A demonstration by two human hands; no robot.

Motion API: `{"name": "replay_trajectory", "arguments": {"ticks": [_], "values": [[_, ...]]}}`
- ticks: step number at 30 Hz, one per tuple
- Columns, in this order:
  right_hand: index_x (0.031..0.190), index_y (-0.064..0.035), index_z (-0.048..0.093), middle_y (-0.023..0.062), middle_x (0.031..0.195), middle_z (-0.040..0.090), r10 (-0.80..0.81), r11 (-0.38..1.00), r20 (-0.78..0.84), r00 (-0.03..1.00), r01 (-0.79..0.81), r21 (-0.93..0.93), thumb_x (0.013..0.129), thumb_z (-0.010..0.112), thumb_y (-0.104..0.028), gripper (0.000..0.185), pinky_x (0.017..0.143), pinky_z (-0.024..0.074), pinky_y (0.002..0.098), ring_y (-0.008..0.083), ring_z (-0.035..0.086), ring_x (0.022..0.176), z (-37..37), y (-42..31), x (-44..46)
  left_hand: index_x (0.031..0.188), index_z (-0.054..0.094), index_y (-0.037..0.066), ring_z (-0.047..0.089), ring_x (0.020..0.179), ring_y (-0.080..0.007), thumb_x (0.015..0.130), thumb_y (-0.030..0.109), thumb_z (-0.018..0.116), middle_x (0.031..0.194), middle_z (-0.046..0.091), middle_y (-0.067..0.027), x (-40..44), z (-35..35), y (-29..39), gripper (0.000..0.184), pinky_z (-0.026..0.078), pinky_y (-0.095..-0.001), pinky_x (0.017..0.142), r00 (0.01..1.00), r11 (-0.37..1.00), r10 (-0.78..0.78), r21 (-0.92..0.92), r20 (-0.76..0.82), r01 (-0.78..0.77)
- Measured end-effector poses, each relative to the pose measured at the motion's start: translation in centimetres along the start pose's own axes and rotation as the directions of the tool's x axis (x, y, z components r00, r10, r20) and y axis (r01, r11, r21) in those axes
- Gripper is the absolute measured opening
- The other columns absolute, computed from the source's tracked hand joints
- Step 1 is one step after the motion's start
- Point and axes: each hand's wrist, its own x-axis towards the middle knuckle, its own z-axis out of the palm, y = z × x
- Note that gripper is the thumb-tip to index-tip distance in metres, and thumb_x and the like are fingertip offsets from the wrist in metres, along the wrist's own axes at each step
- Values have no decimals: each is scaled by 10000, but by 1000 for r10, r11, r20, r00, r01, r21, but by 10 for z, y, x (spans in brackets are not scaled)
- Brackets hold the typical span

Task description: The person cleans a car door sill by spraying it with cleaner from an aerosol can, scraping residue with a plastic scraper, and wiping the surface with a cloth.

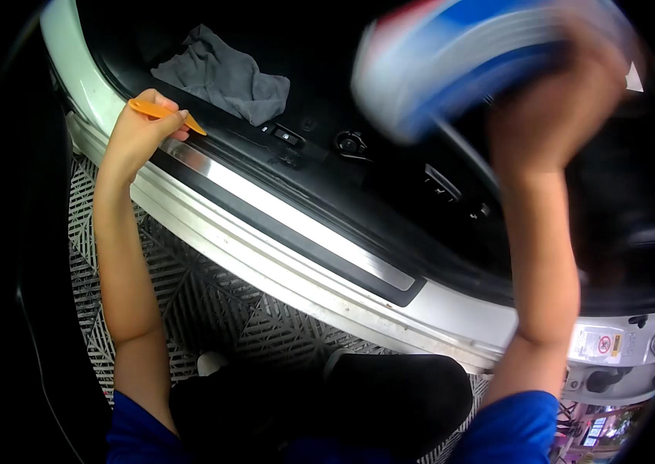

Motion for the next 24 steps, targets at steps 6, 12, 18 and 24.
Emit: {"name": "replay_trajectory", "arguments": {"ticks": [6, 12, 18, 24], "values": [[1426, -157, 421, 132, 1211, 545, 1, 992, 414, 910, -55, 118, 724, 760, -342, 802, 899, 509, 365, 235, 578, 1067, 52, 13, -36, 877, 579, 25, 686, 718, -141, 834, 134, 713, 793, 669, -72, -1, -7, -6, 178, 520, -249, 712, 1000, 999, -7, -31, 2, 7], [1384, -185, 493, 116, 1192, 560, 209, 956, 710, 673, -294, -3, 663, 699, -255, 753, 829, 555, 362, 233, 617, 968, 78, 31, -55, 894, 588, 23, 693, 731, -138, 831, 142, 717, 800, 670, -70, -1, -5, 0, 186, 520, -252, 706, 1000, 1000, 9, 28, -5, -8], [1305, -159, 527, 113, 1184, 561, 303, 940, 783, 544, -307, -151, 667, 700, -215, 664, 843, 549, 352, 235, 619, 975, 94, 34, -55, 882, 564, 45, 680, 728, -134, 851, 114, 696, 818, 671, -72, -2, -8, -1, 152, 514, -243, 714, 1000, 999, -1, 38, 6, 1], [1305, -159, 513, 136, 1139, 592, 281, 951, 789, 547, -268, -153, 683, 698, -241, 655, 829, 555, 367, 263, 642, 956, 103, 38, -55, 880, 562, 45, 676, 728, -133, 851, 112, 693, 815, 666, -68, 1, -7, -3, 150, 508, -244, 720, 1000, 1000, -5, 28, 3, 5]]}}
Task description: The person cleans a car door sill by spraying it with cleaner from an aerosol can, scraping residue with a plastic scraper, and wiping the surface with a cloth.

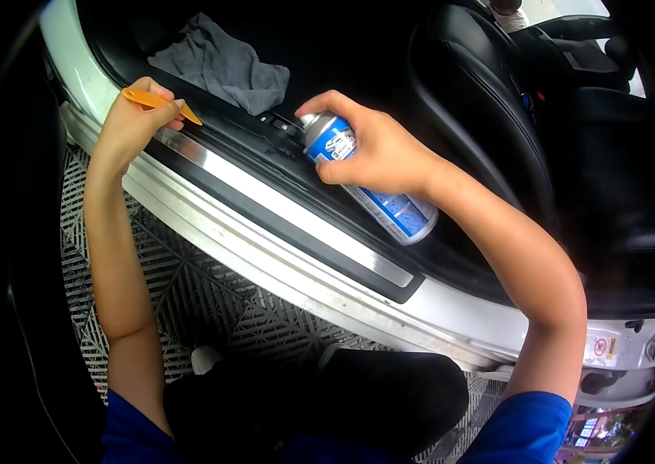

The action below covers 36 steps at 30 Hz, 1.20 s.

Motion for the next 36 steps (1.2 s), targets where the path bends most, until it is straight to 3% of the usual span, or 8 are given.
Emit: {"name": "replay_trajectory", "arguments": {"ticks": [2, 12, 14, 17, 25, 27, 29, 36], "values": [[1292, -150, 521, 115, 1199, 563, 8, 1000, -13, 1000, -8, -3, 671, 705, -219, 650, 848, 549, 363, 246, 617, 1008, 0, 1, -3, 878, 563, 46, 676, 727, -133, 851, 113, 694, 815, 666, -68, -5, 3, 7, 149, 506, -245, 722, 1000, 1000, 17, 13, -3, -16], [1325, -173, 501, 124, 1124, 578, 21, 999, -49, 999, -23, -46, 690, 692, -215, 664, 828, 561, 370, 243, 638, 951, 7, -14, 15, 892, 589, 22, 686, 714, -135, 831, 146, 714, 796, 666, -72, -5, 1, 2, 187, 521, -245, 689, 999, 999, 35, 14, -16, -35], [1319, -176, 503, 120, 1113, 578, -101, 991, -114, 988, 110, 77, 683, 702, -220, 668, 816, 564, 371, 236, 637, 934, 7, -8, 11, 892, 589, 22, 685, 713, -134, 831, 146, 714, 794, 665, -70, -5, 2, 2, 187, 520, -245, 690, 999, 999, 36, 2, -21, -36], [1317, -175, 503, 116, 1113, 577, -114, 991, -139, 984, 123, 59, 673, 713, -229, 679, 811, 562, 366, 228, 634, 926, 3, -13, 12, 886, 586, 23, 684, 714, -134, 831, 146, 714, 796, 665, -72, -3, 2, 2, 186, 517, -244, 694, 999, 999, 41, 6, -8, -41], [1277, -147, 538, 104, 1142, 580, 71, 993, 89, 993, -62, -98, 655, 695, -211, 645, 830, 548, 350, 217, 625, 951, -10, -6, -19, 877, 587, 29, 684, 725, -137, 827, 154, 718, 808, 669, -70, -4, 2, 2, 188, 515, -250, 694, 999, 999, 34, 6, -9, -34], [1279, -148, 537, 97, 1147, 577, 73, 994, 69, 995, -67, -89, 658, 698, -197, 643, 848, 541, 342, 211, 617, 973, -8, -3, -20, 879, 588, 30, 684, 725, -137, 826, 156, 719, 811, 670, -70, -3, 2, 2, 189, 515, -251, 693, 999, 999, 33, 26, -17, -33], [1296, -160, 522, 158, 1052, 635, -105, 994, -82, 991, 108, 36, 672, 702, -262, 657, 822, 554, 376, 284, 662, 899, -2, -2, -18, 881, 590, 32, 683, 725, -137, 824, 157, 721, 813, 671, -70, -2, 4, 4, 189, 515, -251, 692, 999, 998, 34, 49, -15, -33], [1289, -134, 515, 146, 1093, 617, -176, 984, -73, 982, 178, 13, 696, 697, -213, 625, 833, 541, 372, 258, 654, 916, 6, -4, -12, 877, 570, 47, 681, 738, -135, 853, 135, 704, 830, 671, -67, -5, 2, 6, 162, 502, -247, 727, 999, 999, 33, 43, 17, -34]]}}
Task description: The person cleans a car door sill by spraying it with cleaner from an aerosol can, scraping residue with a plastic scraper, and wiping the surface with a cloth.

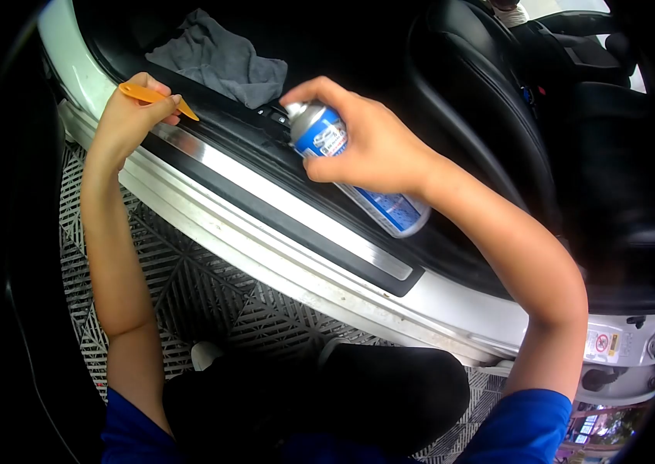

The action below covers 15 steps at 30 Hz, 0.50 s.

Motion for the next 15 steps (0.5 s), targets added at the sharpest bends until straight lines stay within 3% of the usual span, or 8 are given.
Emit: {"name": "replay_trajectory", "arguments": {"ticks": [3, 7, 9, 15], "values": [[1292, -128, 512, 143, 1102, 619, 22, 998, -29, 999, -20, 53, 701, 694, -195, 622, 843, 533, 371, 257, 646, 941, -2, -8, -2, 880, 571, 48, 680, 737, -132, 852, 134, 705, 832, 672, -67, -1, 0, 0, 162, 499, -241, 722, 1000, 1000, 5, 8, 0, -5], [1290, -141, 517, 146, 1113, 618, 31, 998, 10, 999, -30, -61, 666, 700, -229, 656, 842, 536, 373, 267, 647, 946, -8, 6, -19, 888, 603, 21, 683, 728, -143, 821, 172, 718, 796, 678, -88, -1, -1, -4, 201, 509, -254, 687, 999, 999, 42, -10, -16, -42], [1289, -149, 520, 147, 1124, 616, 116, 991, 83, 990, -109, -82, 652, 702, -243, 670, 844, 537, 376, 275, 643, 969, -11, 7, -27, 886, 603, 24, 680, 725, -142, 821, 172, 719, 793, 678, -86, 0, 0, -4, 199, 506, -253, 688, 999, 999, 34, -12, -23, -34], [1292, -148, 517, 144, 1144, 599, 65, 998, 39, 997, -65, 11, 679, 687, -210, 639, 836, 546, 373, 280, 647, 953, -9, 4, -29, 871, 597, 35, 671, 720, -128, 822, 172, 722, 779, 676, -71, 4, 2, -4, 192, 498, -244, 694, 1000, 1000, 6, 4, -29, -5]]}}
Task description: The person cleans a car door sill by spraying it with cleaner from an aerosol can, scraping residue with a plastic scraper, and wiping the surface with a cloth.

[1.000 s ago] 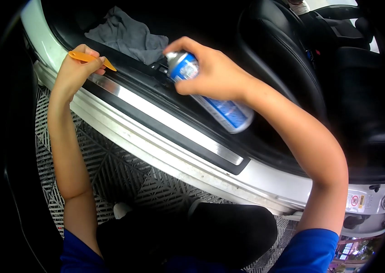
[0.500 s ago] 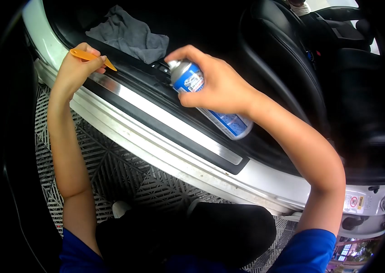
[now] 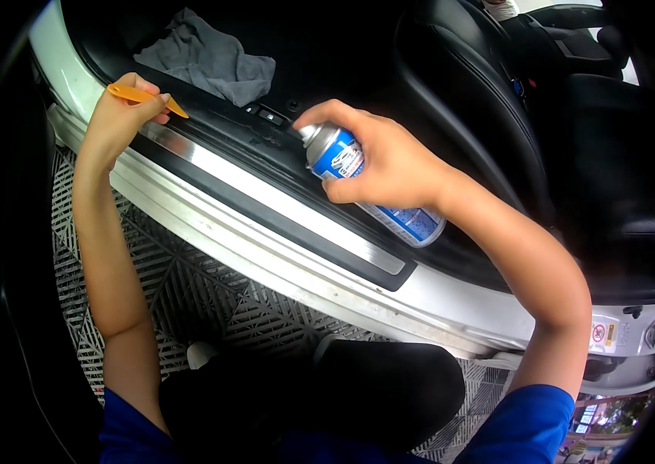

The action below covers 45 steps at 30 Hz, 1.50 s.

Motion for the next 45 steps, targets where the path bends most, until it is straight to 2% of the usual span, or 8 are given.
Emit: {"name": "replay_trajectory", "arguments": {"ticks": [10, 28, 31, 35, 38, 40, 42, 45], "values": [[1285, -121, 534, 103, 1250, 541, 218, 975, 27, 976, -219, 42, 643, 682, -130, 659, 901, 512, 342, 230, 596, 1048, -14, -10, -18, 873, 574, 41, 666, 718, -123, 837, 148, 712, 794, 659, -59, -4, -6, 0, 178, 496, -246, 699, 1000, 1000, 20, -8, 21, -20], [1360, -126, 461, 143, 1233, 540, -29, 1000, -239, 971, 28, -6, 723, 799, -259, 733, 831, 556, 375, 252, 620, 1016, -21, -5, 34, 995, 640, 8, 710, 815, -154, 865, 187, 728, 868, 701, -94, -2, -12, 7, 238, 516, -245, 823, 972, 968, 186, -140, -143, -206], [1401, -59, 363, 157, 1114, 604, -72, 978, -514, 855, 162, 133, 723, 800, -264, 832, 868, 531, 373, 248, 632, 991, -46, -18, 76, 1068, 653, -6, 707, 872, -164, 883, 143, 707, 942, 713, -113, -1, -7, 11, 243, 498, -236, 864, 935, 890, 277, -307, -223, -337], [1464, -2, 273, 185, 1194, 591, -316, 905, -806, 500, 413, -99, 737, 794, -183, 913, 993, 454, 357, 269, 580, 1128, -33, 10, 141, 1085, 683, -3, 674, 896, -141, 867, 123, 722, 944, 714, -88, -7, 4, 25, 254, 485, -225, 844, 911, 915, 284, -199, -299, -351], [1448, 14, 310, 259, 1379, 473, -11, 1000, -810, 587, -16, -25, 741, 794, -208, 885, 1091, 374, 376, 327, 469, 1310, -1, 58, 168, 1070, 708, 0, 665, 898, -140, 867, 121, 722, 953, 714, -85, -15, 5, 32, 236, 482, -224, 837, 906, 921, 315, -140, -284, -364], [1333, -57, 427, 213, 1262, 530, -88, 991, -895, 437, -48, -121, 656, 879, -338, 861, 920, 516, 414, 354, 600, 1113, 17, 105, 204, 1064, 718, -1, 663, 908, -145, 869, 131, 723, 964, 713, -90, -14, 4, 31, 235, 490, -238, 847, 910, 916, 316, -163, -269, -366], [1383, -70, 368, 242, 1364, 427, 104, 986, -814, 571, -164, 11, 660, 893, -299, 922, 988, 483, 424, 402, 544, 1183, 25, 131, 209, 1075, 713, -4, 664, 910, -155, 873, 136, 721, 970, 711, -100, -14, 4, 30, 246, 495, -255, 863, 922, 913, 280, -224, -266, -342], [1443, -112, 277, 274, 1357, 410, 414, 910, -730, 544, -262, 321, 691, 882, -302, 983, 1004, 482, 472, 412, 528, 1202, 20, 131, 206, 1075, 673, -61, 677, 887, -168, 891, 128, 705, 963, 708, -127, -6, 3, 20, 266, 508, -267, 868, 927, 928, 221, -228, -302, -295]]}}
